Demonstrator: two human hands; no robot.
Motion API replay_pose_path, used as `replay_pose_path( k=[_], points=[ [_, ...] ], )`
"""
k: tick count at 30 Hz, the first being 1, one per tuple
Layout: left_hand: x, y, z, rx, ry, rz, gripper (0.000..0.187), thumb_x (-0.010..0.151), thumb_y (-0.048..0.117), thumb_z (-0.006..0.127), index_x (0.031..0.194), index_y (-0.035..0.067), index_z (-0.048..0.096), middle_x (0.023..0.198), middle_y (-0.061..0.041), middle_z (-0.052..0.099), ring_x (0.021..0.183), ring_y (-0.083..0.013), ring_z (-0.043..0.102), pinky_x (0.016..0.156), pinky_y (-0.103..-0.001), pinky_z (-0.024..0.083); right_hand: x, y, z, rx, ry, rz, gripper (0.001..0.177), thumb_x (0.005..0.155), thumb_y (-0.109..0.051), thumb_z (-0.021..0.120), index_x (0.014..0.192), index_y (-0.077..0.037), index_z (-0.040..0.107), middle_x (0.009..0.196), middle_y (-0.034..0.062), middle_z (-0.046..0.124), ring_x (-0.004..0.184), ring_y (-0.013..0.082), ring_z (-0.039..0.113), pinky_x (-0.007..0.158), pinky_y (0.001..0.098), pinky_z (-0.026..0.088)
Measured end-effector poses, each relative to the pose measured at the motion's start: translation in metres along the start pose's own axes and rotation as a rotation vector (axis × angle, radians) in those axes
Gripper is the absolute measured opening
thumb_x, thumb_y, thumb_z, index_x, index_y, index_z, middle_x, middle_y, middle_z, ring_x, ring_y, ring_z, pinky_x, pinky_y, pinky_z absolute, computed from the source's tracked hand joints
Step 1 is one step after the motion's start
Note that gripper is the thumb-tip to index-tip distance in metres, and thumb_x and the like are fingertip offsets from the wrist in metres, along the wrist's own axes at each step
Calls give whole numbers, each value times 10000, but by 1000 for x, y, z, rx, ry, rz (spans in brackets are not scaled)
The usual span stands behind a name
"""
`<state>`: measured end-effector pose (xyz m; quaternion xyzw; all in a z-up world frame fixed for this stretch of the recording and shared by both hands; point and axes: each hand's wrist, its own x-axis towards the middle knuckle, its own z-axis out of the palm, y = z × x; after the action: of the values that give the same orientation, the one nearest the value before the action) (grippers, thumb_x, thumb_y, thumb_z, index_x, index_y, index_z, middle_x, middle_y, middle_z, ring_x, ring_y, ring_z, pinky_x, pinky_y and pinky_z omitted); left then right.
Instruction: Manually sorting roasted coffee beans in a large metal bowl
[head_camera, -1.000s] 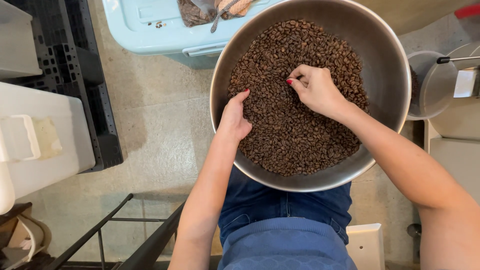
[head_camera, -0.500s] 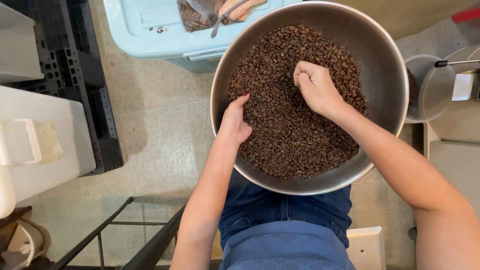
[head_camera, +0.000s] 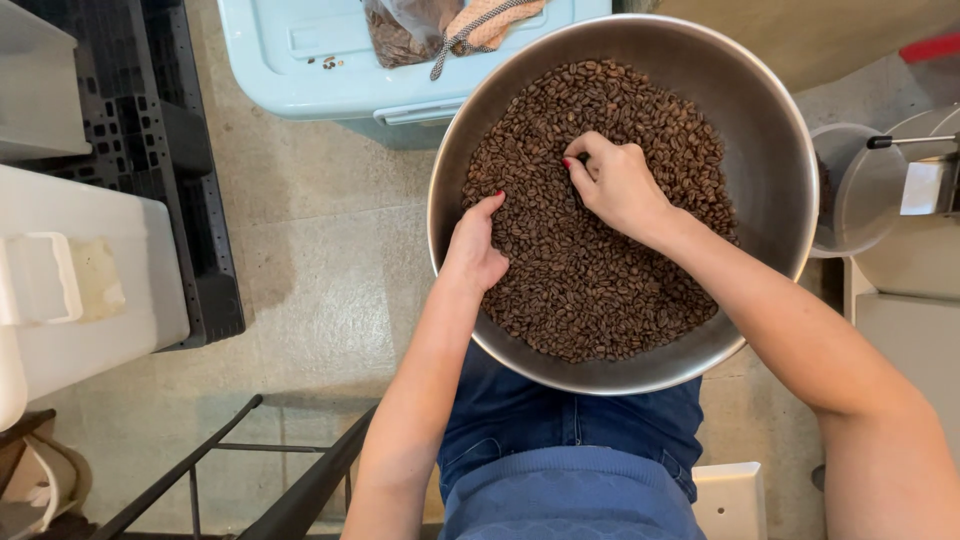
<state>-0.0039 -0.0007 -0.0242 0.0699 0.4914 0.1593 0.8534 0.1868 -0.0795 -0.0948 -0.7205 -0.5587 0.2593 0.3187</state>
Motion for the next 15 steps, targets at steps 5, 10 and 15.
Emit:
replay_pose_path(
  k=[5, 10, 15],
  points=[
    [24, -8, -19, -4, 2, 1, 789, 962, 248, 655, 1578, -46, 260, 1564, -341, 352, 1480, -416, 320, 1191, -606, 240, 4, -9, -14, 359, -34, 199, 277, 966, -28, 339, 992, -71, 612, 543, -19, 411, 476, 68, 326, 494, 229, 335],
    [21, -7, -14, -9, 1, 12, 787, 965, 243, 648, 1580, -48, 252, 1570, -341, 343, 1484, -411, 310, 1195, -604, 230, 16, -16, -7, 282, -48, 178, 314, 942, -2, 371, 921, -84, 673, 507, -14, 437, 448, 71, 335, 461, 240, 338],
    [8, -1, -7, -25, 4, 28, 773, 967, 235, 647, 1570, -58, 263, 1550, -351, 366, 1468, -416, 336, 1191, -607, 248, 22, -51, -3, 177, -85, 79, 272, 979, 51, 521, 1129, -68, 715, 483, -22, 420, 420, 66, 329, 473, 228, 309]
  ],
)
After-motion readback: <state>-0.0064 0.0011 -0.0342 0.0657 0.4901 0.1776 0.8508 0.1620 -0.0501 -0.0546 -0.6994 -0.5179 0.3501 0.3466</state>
